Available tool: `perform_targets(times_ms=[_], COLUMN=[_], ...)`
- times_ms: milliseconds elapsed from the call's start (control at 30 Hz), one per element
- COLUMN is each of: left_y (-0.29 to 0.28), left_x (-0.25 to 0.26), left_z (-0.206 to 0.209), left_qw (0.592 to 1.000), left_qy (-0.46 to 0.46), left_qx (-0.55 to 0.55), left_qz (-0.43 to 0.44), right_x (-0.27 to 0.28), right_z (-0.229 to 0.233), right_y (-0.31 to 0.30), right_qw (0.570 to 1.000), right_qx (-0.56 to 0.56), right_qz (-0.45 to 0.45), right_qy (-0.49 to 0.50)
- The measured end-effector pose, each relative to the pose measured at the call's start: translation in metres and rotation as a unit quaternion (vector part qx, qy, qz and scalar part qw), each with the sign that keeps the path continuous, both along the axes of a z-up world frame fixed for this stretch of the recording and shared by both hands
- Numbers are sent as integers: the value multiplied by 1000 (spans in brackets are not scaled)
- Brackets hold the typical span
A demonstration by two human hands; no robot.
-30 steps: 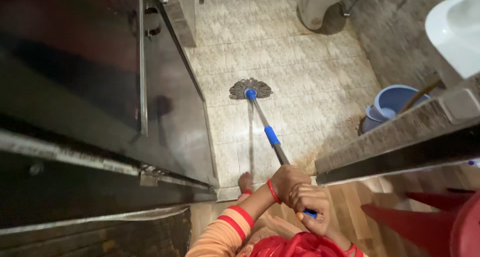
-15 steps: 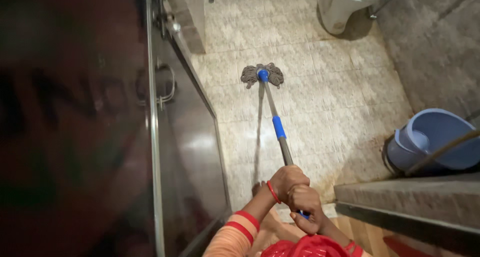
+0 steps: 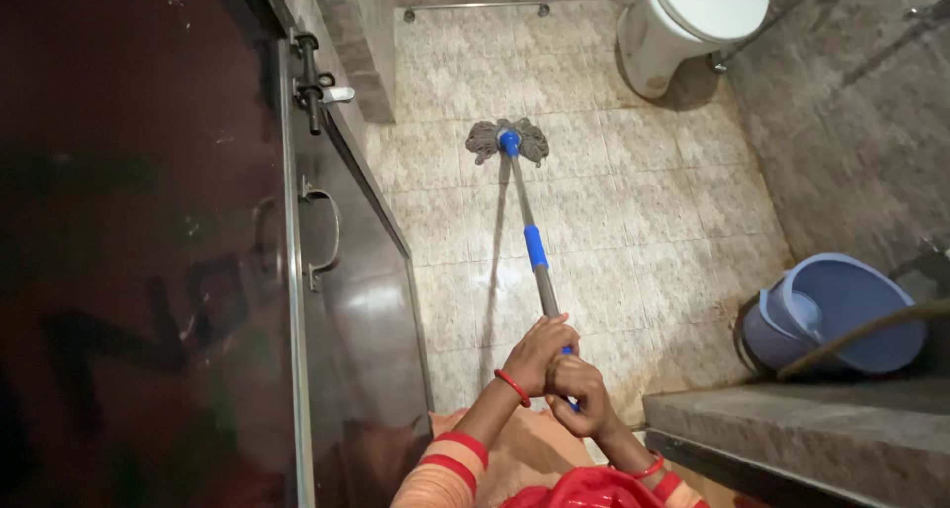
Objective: The person mops a tiled bathroom floor using a mop with a blue handle, repeatedly pushing and pulling the mop head across the surface and around bathroom fixtures.
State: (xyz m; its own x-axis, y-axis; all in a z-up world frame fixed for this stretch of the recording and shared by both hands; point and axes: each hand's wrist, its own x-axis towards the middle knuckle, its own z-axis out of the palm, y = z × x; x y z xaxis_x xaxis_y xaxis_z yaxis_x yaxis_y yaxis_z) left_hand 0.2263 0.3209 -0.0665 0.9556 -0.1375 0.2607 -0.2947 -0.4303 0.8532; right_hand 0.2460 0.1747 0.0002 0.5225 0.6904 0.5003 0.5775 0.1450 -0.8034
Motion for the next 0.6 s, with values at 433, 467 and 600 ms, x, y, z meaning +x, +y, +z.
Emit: perform_targets(times_ms=[433, 467, 600], left_y=[-129, -137, -161], left_x=[-98, -106, -125], left_z=[35, 42, 75], left_qw=[997, 997, 987], left_qy=[-55, -56, -142], left_qx=[57, 56, 80], left_qz=[-22, -23, -3], right_x=[-112, -118, -135], right_z=[24, 30, 62], right_y=[-139, -147, -174], right_qw=[996, 996, 998], right_qx=[54, 58, 58], right_qz=[-44, -36, -18], right_qy=[48, 48, 35])
